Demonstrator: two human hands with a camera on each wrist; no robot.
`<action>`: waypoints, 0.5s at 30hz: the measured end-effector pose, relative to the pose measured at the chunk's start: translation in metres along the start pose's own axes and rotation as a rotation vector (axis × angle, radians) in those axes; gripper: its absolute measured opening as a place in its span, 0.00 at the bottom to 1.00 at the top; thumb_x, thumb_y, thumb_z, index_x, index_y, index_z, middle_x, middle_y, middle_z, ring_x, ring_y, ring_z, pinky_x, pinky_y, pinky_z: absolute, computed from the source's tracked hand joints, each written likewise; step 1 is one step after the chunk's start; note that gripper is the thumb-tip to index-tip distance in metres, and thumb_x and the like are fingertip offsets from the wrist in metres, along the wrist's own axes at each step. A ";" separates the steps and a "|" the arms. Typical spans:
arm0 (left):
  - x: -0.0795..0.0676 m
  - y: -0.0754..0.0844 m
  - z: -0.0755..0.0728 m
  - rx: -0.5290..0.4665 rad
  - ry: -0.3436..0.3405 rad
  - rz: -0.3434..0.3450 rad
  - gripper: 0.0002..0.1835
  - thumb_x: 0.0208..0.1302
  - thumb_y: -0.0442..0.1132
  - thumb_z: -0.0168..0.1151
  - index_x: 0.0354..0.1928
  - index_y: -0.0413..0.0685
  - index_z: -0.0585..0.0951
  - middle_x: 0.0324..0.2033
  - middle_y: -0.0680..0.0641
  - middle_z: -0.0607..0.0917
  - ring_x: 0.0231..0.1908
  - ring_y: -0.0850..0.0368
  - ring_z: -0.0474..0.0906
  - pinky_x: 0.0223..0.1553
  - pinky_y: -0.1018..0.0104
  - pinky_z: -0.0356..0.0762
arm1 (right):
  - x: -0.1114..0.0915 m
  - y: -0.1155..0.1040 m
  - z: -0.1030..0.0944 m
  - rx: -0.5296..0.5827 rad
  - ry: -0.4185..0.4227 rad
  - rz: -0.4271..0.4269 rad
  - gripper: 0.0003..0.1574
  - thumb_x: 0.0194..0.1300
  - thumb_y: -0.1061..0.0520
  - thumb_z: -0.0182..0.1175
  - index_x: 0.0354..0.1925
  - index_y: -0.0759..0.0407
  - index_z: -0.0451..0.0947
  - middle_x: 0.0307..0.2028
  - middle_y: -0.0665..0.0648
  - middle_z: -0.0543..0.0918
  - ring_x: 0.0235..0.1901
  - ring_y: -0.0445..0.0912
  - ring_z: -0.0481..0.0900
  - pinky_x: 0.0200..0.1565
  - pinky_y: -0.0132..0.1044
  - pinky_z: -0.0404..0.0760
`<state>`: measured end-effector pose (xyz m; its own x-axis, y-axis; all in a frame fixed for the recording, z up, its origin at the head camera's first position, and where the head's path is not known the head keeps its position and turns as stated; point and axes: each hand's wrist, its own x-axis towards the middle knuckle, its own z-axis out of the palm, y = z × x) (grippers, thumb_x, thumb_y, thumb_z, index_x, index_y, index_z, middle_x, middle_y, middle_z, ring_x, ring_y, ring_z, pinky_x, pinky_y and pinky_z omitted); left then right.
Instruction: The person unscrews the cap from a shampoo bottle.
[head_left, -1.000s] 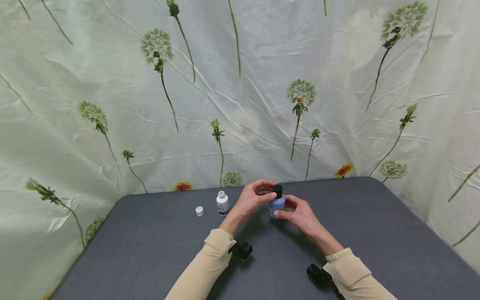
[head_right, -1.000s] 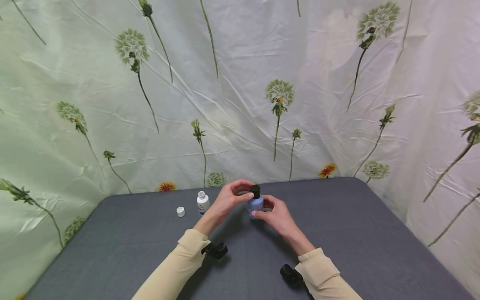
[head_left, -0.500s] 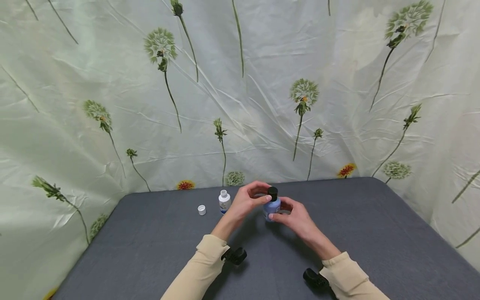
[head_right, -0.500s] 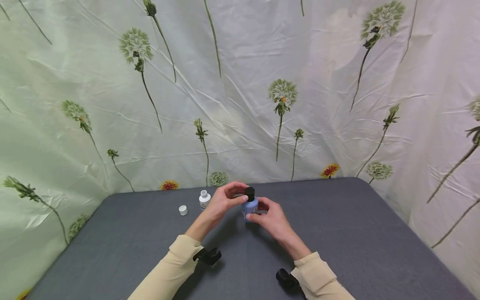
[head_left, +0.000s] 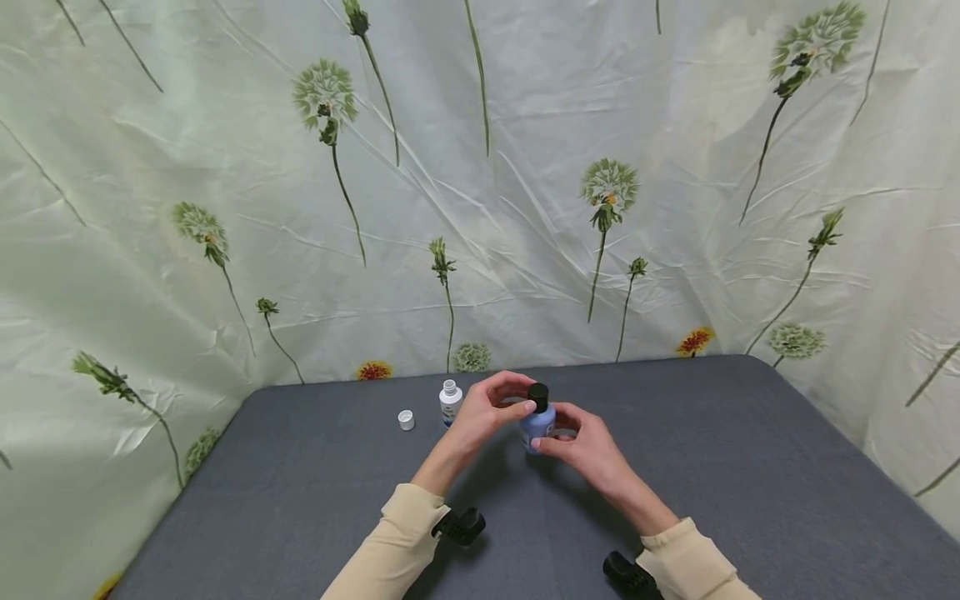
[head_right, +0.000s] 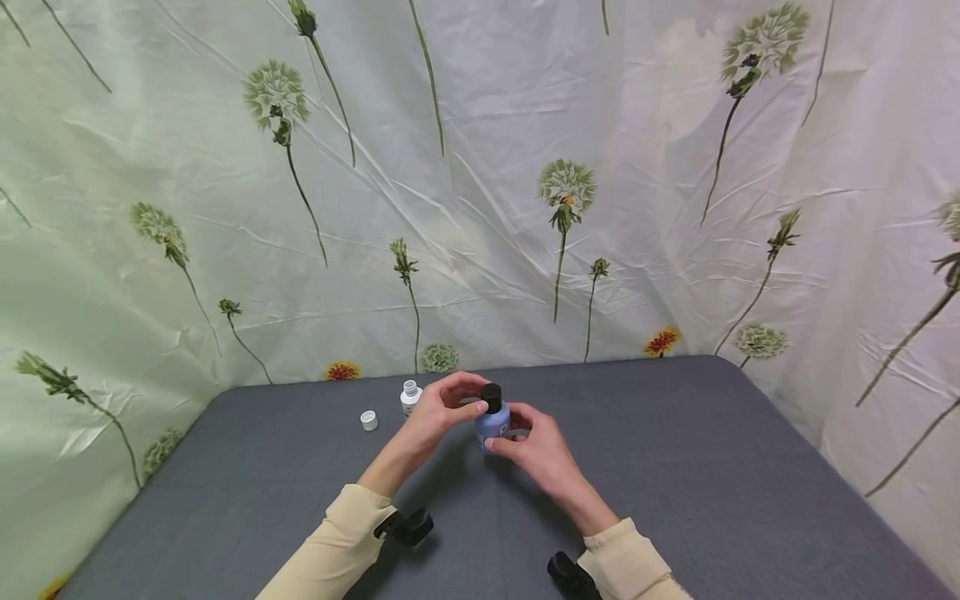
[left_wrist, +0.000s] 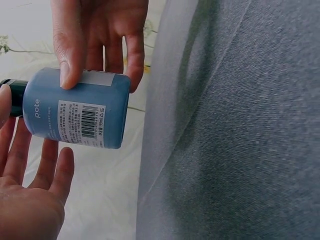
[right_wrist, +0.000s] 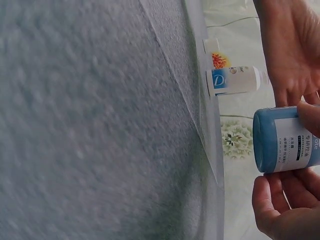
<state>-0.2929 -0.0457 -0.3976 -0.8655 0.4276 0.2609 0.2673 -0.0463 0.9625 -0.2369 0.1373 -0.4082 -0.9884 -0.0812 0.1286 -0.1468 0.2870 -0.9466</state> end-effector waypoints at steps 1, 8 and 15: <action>-0.001 0.000 0.000 0.002 -0.001 0.000 0.16 0.63 0.34 0.68 0.53 0.42 0.81 0.47 0.46 0.85 0.52 0.46 0.79 0.52 0.57 0.75 | -0.001 0.000 0.001 -0.002 0.003 0.001 0.32 0.56 0.59 0.74 0.58 0.62 0.77 0.48 0.59 0.82 0.48 0.50 0.80 0.50 0.46 0.79; -0.011 0.002 -0.002 -0.001 0.005 -0.006 0.16 0.63 0.36 0.68 0.53 0.43 0.81 0.47 0.46 0.85 0.52 0.49 0.79 0.53 0.55 0.74 | -0.007 -0.004 0.006 -0.001 0.012 0.027 0.32 0.54 0.59 0.75 0.57 0.61 0.77 0.46 0.58 0.82 0.46 0.49 0.80 0.48 0.46 0.80; -0.021 0.007 -0.003 -0.007 0.003 -0.010 0.17 0.63 0.36 0.68 0.53 0.43 0.81 0.47 0.45 0.85 0.53 0.45 0.78 0.53 0.55 0.75 | -0.013 -0.009 0.010 0.008 0.009 0.032 0.31 0.53 0.59 0.75 0.56 0.61 0.78 0.46 0.57 0.83 0.46 0.49 0.81 0.48 0.45 0.80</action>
<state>-0.2743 -0.0579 -0.3965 -0.8695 0.4252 0.2513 0.2555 -0.0480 0.9656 -0.2225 0.1259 -0.4044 -0.9928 -0.0633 0.1014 -0.1152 0.2817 -0.9526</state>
